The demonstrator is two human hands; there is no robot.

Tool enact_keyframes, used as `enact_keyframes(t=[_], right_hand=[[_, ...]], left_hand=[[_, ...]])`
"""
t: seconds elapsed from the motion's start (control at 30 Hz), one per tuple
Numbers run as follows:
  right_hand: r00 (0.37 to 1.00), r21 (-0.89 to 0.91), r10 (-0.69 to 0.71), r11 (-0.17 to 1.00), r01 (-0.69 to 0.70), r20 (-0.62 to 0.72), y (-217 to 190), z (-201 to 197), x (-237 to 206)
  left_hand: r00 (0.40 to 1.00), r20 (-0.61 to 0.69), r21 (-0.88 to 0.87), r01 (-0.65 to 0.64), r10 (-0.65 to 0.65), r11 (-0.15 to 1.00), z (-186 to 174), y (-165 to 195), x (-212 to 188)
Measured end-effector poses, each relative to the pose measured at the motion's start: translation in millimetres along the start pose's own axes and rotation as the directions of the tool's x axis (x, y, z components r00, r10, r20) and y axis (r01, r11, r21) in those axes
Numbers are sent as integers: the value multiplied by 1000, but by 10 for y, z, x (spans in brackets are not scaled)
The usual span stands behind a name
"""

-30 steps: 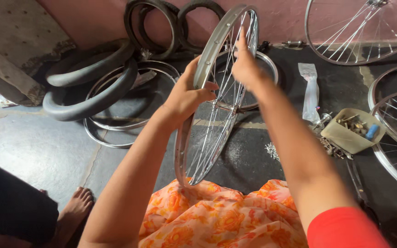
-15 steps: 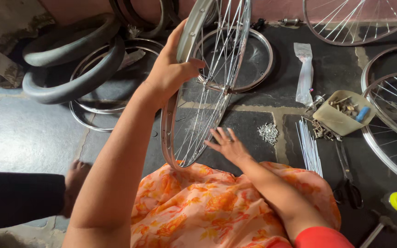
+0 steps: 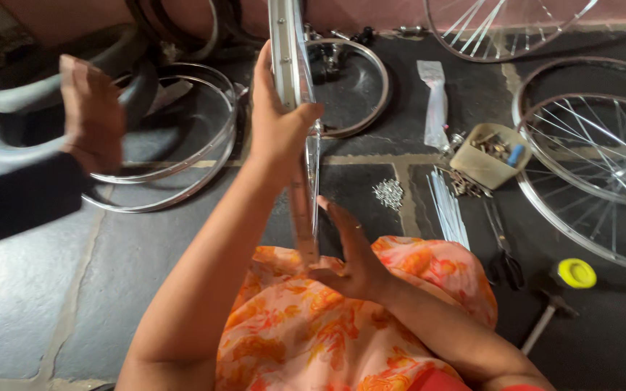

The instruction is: The person assembles a bicycle wheel by inserting spokes into the rim and hub, then securing them with nipples. They rotate the wheel to access different spoke holes and tighten the connections by hand.

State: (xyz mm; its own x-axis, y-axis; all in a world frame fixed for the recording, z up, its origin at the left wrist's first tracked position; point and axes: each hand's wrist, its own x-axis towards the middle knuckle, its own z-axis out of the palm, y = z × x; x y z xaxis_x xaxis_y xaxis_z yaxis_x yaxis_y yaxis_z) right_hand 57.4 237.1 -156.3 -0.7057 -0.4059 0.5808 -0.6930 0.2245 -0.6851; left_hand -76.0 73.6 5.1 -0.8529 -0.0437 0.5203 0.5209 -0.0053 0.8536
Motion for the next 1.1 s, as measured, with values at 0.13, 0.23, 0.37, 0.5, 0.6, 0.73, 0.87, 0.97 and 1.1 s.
enact_keyframes(t=[0.13,0.23,0.37,0.5,0.6,0.73,0.87,0.97,1.1], right_hand=[[982,453,105,891,-24,-154,-45,148,-24],[954,318,269,923,-218,-129,14,105,-111],[909,303,417,869,-391,-21,64,97,-174],[957,188,223,964,-188,-183,165,259,-172],[948,58,60,997,-44,-312,267,339,-251],[847,234,401,913,-335,-349,352,323,-288],[890,191,219,970,-153,-400,316,87,-161],[911,67,14,998,15,-412,257,-72,32],[915,77,-15,996,50,-403,268,-268,413]], left_hand=[[970,-125,412,-141,209,900,358,-91,-319],[950,-169,430,-168,262,887,425,-95,-462],[939,-154,476,-202,307,856,384,-35,-548],[956,-146,525,-143,255,839,399,26,-611],[952,-106,521,-192,286,832,492,14,-790],[963,105,410,-271,249,871,336,-110,-1423],[958,286,451,-130,-5,883,-445,-397,-2216],[972,207,696,-63,-115,715,-1067,-674,-2825],[985,65,856,27,-160,517,-1668,-843,-3708]])
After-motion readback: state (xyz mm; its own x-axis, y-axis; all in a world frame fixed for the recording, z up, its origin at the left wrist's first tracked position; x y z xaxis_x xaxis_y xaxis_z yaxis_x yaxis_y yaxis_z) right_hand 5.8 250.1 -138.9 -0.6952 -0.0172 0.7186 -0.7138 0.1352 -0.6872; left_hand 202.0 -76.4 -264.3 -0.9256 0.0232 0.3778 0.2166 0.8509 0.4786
